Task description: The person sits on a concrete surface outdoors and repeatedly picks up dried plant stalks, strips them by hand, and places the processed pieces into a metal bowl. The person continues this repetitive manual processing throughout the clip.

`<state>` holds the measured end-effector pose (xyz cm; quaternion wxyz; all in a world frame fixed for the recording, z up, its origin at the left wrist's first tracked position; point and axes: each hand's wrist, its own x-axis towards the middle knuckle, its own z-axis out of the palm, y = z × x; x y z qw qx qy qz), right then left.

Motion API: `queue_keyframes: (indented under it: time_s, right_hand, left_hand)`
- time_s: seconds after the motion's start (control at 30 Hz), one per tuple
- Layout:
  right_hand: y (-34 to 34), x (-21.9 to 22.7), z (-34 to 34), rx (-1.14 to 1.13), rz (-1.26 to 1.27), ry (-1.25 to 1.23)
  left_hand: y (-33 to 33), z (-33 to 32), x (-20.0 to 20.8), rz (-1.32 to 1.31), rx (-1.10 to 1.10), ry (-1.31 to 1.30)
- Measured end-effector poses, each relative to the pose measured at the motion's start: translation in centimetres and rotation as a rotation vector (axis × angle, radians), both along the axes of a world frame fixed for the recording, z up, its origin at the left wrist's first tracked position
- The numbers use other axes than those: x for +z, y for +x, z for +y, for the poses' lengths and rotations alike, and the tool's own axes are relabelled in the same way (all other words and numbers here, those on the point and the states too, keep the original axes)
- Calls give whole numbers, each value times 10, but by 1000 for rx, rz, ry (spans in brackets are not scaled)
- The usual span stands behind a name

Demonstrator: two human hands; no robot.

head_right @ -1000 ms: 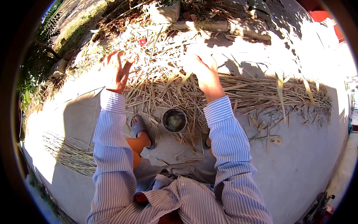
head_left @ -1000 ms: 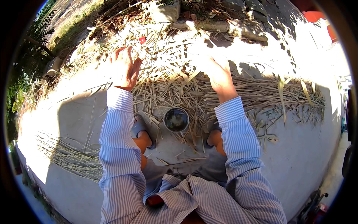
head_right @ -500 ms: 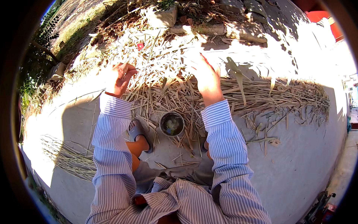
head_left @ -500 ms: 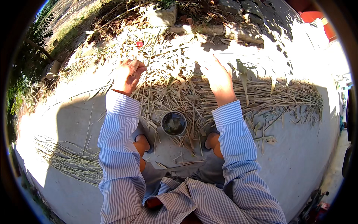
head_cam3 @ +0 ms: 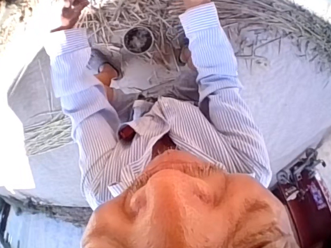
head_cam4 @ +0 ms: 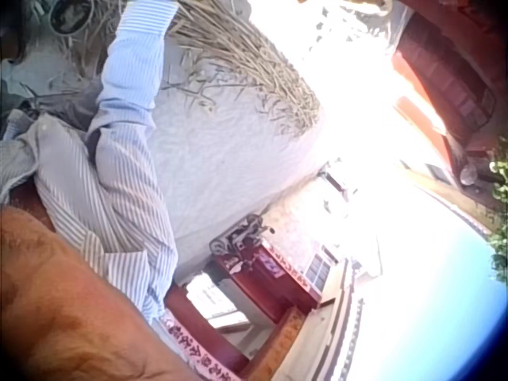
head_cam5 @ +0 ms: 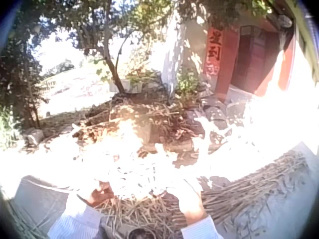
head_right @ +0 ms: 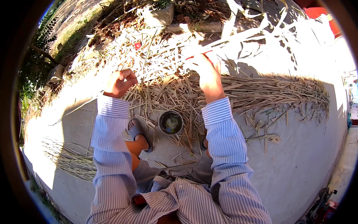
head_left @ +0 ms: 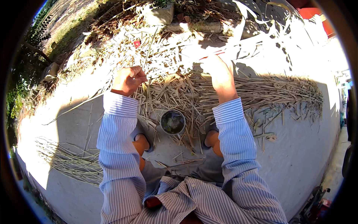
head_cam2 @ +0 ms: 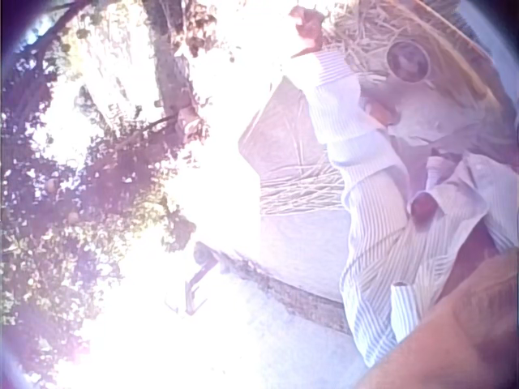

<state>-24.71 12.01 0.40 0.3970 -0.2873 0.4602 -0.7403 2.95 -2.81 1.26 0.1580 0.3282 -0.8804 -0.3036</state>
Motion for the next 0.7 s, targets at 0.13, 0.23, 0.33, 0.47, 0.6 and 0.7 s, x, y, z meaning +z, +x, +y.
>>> queue_keyframes:
  time_s: [0.13, 0.23, 0.33, 0.47, 0.6, 0.7]
  right_hand:
    - [2, 6, 6, 152, -62, -119]
    - [10, 15, 5, 124, -91, -78]
    - [15, 14, 3, 88, -33, -111]
    - [24, 7, -3, 61, -29, -49]
    - [41, 8, -7, 30, -61, -21]
    - [38, 7, -6, 0, -59, -9]
  left_hand:
    - [9, -9, -10, -21, 4, 67]
    - [13, -14, -9, -14, 1, 68]
    - [5, -8, -12, 140, -17, 108]
    - [-45, 23, -14, 255, -30, -60]
    - [-63, 34, -30, 453, 80, 64]
    - [-67, 36, -12, 553, 77, 285]
